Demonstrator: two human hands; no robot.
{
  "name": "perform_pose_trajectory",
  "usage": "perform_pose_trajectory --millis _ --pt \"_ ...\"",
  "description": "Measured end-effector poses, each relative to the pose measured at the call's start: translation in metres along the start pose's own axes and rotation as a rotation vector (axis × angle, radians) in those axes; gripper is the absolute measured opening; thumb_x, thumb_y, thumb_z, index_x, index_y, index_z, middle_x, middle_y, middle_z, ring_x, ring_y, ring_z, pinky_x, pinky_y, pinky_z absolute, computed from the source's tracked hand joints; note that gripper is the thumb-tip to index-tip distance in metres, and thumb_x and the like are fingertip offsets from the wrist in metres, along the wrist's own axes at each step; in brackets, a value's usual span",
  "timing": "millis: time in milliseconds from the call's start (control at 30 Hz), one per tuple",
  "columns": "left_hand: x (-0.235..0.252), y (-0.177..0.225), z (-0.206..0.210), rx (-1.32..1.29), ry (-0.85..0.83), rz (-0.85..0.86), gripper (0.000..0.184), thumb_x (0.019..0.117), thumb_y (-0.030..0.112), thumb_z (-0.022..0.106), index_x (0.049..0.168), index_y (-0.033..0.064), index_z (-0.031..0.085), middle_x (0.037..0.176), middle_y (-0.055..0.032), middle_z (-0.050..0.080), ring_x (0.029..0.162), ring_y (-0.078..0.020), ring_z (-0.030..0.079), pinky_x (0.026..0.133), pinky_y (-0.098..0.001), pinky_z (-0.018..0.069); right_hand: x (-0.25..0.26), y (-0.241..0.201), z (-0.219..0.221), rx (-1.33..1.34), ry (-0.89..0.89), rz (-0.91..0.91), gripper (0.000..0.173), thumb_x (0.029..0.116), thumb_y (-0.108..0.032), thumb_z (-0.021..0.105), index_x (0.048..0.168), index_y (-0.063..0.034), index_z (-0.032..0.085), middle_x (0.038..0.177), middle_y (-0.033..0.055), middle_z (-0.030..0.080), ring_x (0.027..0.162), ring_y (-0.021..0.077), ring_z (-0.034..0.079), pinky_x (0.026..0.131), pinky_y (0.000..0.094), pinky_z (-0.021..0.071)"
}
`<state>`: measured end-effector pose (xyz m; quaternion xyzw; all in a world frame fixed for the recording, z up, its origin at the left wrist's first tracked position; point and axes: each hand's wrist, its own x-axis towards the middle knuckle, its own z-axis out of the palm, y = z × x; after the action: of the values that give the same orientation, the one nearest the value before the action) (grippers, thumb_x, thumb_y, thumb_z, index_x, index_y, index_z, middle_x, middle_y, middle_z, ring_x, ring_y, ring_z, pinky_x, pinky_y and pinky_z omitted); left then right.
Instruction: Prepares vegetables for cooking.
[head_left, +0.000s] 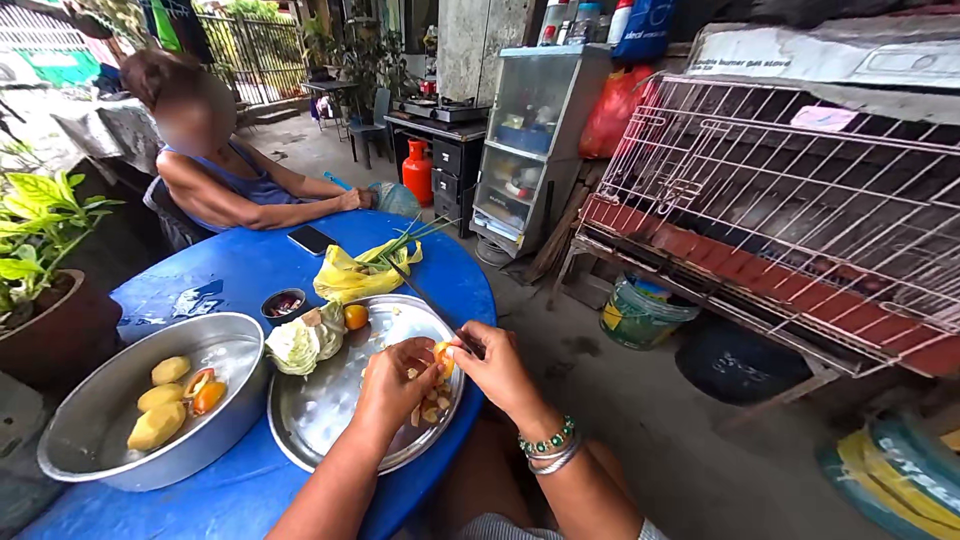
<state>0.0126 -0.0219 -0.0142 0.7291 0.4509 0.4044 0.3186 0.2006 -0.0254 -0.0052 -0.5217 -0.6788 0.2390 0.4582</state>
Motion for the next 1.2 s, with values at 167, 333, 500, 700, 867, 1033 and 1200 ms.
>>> perform_pose_trajectory --millis 167,333,500,700,867,1033,1200 --pt "0.001 -0.001 0.001 -0.382 -0.011 -0.124 0.015 0.0906 0.003 0.069 0.104 -0.0004 0.072 0.088 -0.0041 0.075 0.078 -0.0084 0.071 0.076 -0.0260 0.0600 -0.005 -0.005 0.009 -0.003 0.028 -0.045 0.014 0.0879 -0.018 0.069 0.091 -0.0047 0.071 0.076 0.0028 0.067 0.069 0.0083 0.062 0.065 0.0275 0.0520" --pt "0.001 -0.002 0.000 -0.389 0.043 -0.124 0.011 0.0941 0.005 0.065 0.100 0.0009 0.073 0.082 -0.0018 0.074 0.073 -0.0050 0.069 0.071 -0.0234 0.0580 -0.008 -0.010 0.018 -0.011 0.065 -0.052 0.013 0.0871 -0.017 0.067 0.089 -0.0042 0.069 0.072 0.0024 0.063 0.065 0.0096 0.058 0.060 0.0285 0.0481" --pt "0.002 -0.002 0.001 -0.274 0.105 -0.044 0.012 0.0947 0.013 0.067 0.097 0.0038 0.075 0.079 0.0004 0.074 0.070 -0.0026 0.068 0.069 -0.0218 0.0579 -0.008 -0.009 0.021 0.028 0.081 -0.063 0.011 0.0879 -0.014 0.066 0.089 -0.0036 0.068 0.071 0.0009 0.061 0.062 0.0058 0.055 0.058 0.0236 0.0456" --pt "0.002 -0.004 0.000 -0.175 0.130 0.003 0.014 0.0950 0.017 0.067 0.094 0.0061 0.075 0.078 0.0026 0.073 0.069 -0.0007 0.067 0.069 -0.0206 0.0569 -0.010 -0.011 0.023 0.048 0.081 -0.065 0.011 0.0893 -0.015 0.066 0.089 -0.0039 0.068 0.071 0.0010 0.061 0.062 0.0057 0.055 0.058 0.0231 0.0458" --pt "0.002 -0.008 0.000 -0.193 0.161 0.053 0.013 0.0947 0.016 0.069 0.091 0.0059 0.076 0.075 0.0016 0.072 0.067 -0.0028 0.067 0.067 -0.0227 0.0576 -0.009 -0.006 0.021 0.157 0.046 -0.066 0.011 0.0915 -0.014 0.066 0.091 -0.0028 0.068 0.072 -0.0001 0.060 0.059 0.0046 0.053 0.056 0.0223 0.0458" --pt "0.004 -0.010 0.000 -0.228 0.169 0.085 0.017 0.0956 0.021 0.069 0.086 0.0078 0.074 0.070 0.0039 0.069 0.063 -0.0013 0.064 0.062 -0.0212 0.0540 -0.009 -0.006 0.018 0.249 0.041 -0.035 0.007 0.0903 -0.009 0.067 0.092 -0.0027 0.068 0.074 -0.0013 0.061 0.058 0.0019 0.052 0.053 0.0191 0.0447" --pt "0.004 -0.004 -0.005 -0.247 0.093 0.053 0.020 0.0969 0.018 0.068 0.110 0.0039 0.073 0.094 -0.0023 0.075 0.080 -0.0087 0.072 0.076 -0.0265 0.0610 -0.007 0.001 0.014 0.057 0.118 -0.095 0.011 0.0872 -0.013 0.067 0.092 -0.0033 0.070 0.073 0.0015 0.064 0.062 0.0058 0.057 0.058 0.0246 0.0481"
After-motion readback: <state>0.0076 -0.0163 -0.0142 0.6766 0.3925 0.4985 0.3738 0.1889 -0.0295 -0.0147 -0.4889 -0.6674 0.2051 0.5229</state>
